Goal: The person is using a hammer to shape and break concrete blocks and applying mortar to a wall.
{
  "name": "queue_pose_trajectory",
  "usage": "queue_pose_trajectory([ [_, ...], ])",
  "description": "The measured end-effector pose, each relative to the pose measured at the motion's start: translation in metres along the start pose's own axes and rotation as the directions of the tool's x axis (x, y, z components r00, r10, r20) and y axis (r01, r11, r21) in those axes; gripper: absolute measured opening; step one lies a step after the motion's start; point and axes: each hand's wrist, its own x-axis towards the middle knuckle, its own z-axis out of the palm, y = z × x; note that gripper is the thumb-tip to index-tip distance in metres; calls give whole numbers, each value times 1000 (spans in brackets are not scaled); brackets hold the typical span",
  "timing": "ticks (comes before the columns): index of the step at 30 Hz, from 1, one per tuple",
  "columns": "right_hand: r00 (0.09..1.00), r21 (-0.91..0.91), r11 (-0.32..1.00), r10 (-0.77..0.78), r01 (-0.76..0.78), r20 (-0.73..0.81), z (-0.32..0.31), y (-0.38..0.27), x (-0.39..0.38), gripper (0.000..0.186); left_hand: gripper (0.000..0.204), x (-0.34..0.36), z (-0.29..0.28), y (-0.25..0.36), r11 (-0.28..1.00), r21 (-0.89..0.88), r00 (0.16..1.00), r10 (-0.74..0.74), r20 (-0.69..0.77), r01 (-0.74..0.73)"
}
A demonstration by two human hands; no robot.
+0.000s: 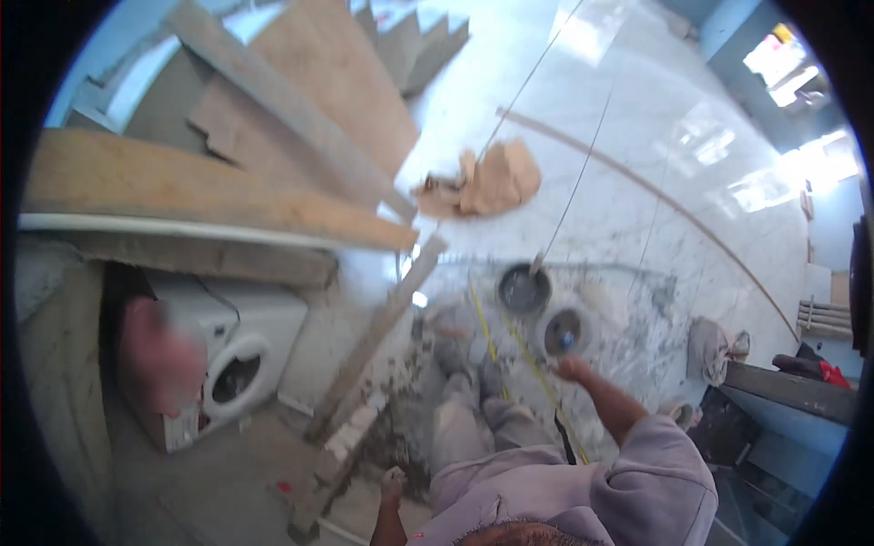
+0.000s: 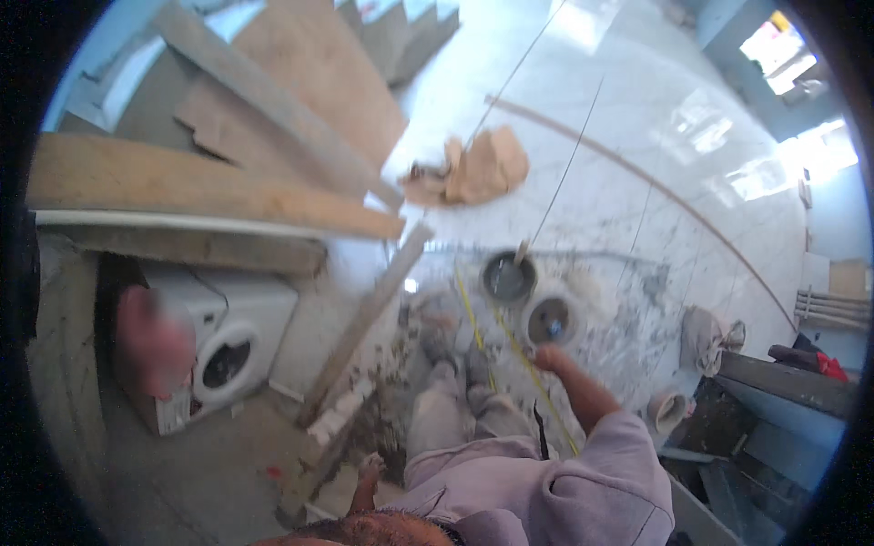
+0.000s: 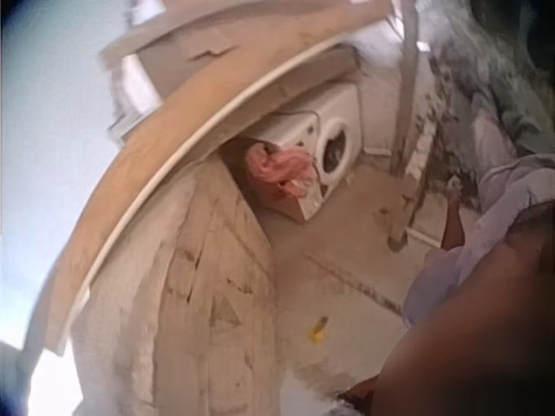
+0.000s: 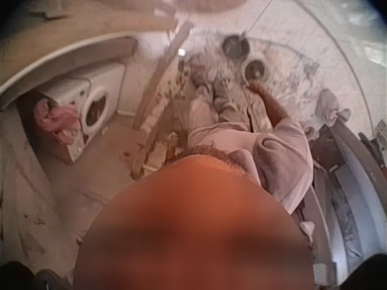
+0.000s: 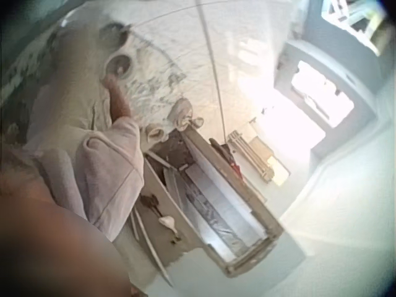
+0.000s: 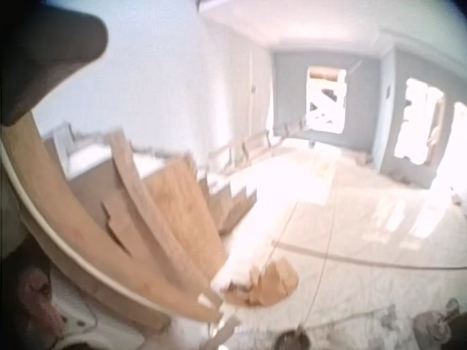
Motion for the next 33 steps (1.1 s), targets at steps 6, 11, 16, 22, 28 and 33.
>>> queue_pose_trajectory([
  [6, 883, 302, 831, 459, -467, 100, -29, 16, -129, 27, 16, 115, -13, 154, 920, -328, 930, 294, 221, -213],
  [11, 968, -316, 944, 162, -96, 190, 64, 55, -195, 26, 8, 111, 20, 340, 919, -155, 916, 383, 121, -364],
  [16, 861, -101, 862, 504, -496, 75, 101, -28, -219, 23, 22, 118, 35, 426, 850, -173, 834, 523, 173, -497],
  [22, 647, 416, 614, 759, -671, -76, 101, -8, -135, 22, 25, 89, 89, 474, 881, -90, 822, 467, 326, -465],
  [28, 601, 754, 423, 798, -502, -47, -73, 49, -70, 24, 32, 45, 167, 550, 858, 65, 808, 451, 379, -510],
  [33, 818, 316, 838, 524, -445, -238, -187, 170, 26, 25, 29, 70, 291, 649, 836, 84, 785, 469, 405, -543],
])
